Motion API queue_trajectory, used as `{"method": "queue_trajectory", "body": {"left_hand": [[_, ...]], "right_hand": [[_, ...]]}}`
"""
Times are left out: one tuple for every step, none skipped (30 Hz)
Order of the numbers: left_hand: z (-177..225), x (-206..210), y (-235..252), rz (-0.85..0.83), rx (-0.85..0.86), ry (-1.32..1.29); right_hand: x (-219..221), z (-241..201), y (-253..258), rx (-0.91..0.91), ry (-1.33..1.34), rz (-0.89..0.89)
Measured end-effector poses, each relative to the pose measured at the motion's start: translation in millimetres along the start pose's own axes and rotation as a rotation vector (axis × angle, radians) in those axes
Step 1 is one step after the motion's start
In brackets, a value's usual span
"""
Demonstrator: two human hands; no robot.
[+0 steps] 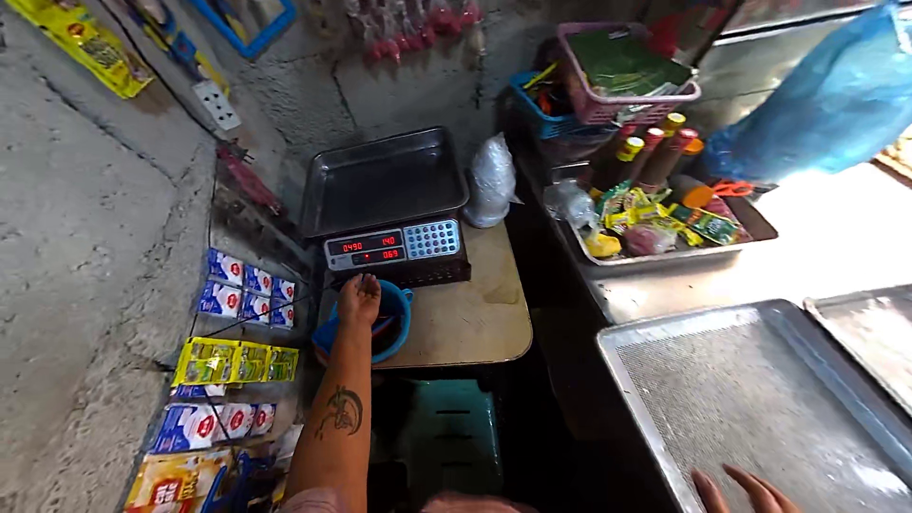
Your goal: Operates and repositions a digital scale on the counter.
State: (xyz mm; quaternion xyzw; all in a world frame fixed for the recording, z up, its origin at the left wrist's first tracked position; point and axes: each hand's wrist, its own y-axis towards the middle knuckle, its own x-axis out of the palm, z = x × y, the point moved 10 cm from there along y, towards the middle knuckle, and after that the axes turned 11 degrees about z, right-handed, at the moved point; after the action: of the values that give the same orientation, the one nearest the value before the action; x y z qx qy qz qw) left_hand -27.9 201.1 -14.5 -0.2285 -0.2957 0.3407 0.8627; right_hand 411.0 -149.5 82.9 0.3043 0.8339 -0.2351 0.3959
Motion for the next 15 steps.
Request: {"method": "queue_trajectory", "body": {"left_hand": [[1,-5,4,0.022,-0.001,-0.028],[3,-10,8,0.038,0.001,-0.060],[4,-16,10,0.050,0.000,-0.094],[7,-25,11,0.068,0.003,-0.121],[11,-32,13,0.081,0.014,-0.145],[18,-38,15,0.080,0.036,-0.161],[26,-41,18,0.067,0.066,-0.161],[32,-43,21,0.047,0.090,-0.137],[35,-45,23,0.028,0.101,-0.096],[36,-45,27,0.003,0.100,-0.052],[35,-44,28,-0.028,0.097,-0.008],[33,-42,29,-0.057,0.097,0.031],[33,-40,29,-0.086,0.100,0.066],[33,-38,29,-0.105,0.107,0.091],[33,-37,29,-0.115,0.117,0.100]], "right_hand": [[22,-1,22,-0.062,0.169,-0.040],[53,5,50,-0.133,0.322,-0.054],[86,2,76,-0.175,0.486,-0.067],[118,-18,96,-0.184,0.647,-0.121],[149,-48,112,-0.149,0.793,-0.205],[180,-84,122,-0.082,0.917,-0.306],[209,-119,128,0.015,1.020,-0.417],[238,-150,130,0.131,1.098,-0.517],[266,-175,131,0.257,1.165,-0.592],[292,-197,131,0.372,1.219,-0.643],[315,-216,132,0.465,1.253,-0.664],[334,-231,132,0.527,1.274,-0.669],[349,-244,131,0.560,1.294,-0.667],[359,-256,130,0.580,1.318,-0.659],[367,-266,127,0.590,1.342,-0.645]]}}
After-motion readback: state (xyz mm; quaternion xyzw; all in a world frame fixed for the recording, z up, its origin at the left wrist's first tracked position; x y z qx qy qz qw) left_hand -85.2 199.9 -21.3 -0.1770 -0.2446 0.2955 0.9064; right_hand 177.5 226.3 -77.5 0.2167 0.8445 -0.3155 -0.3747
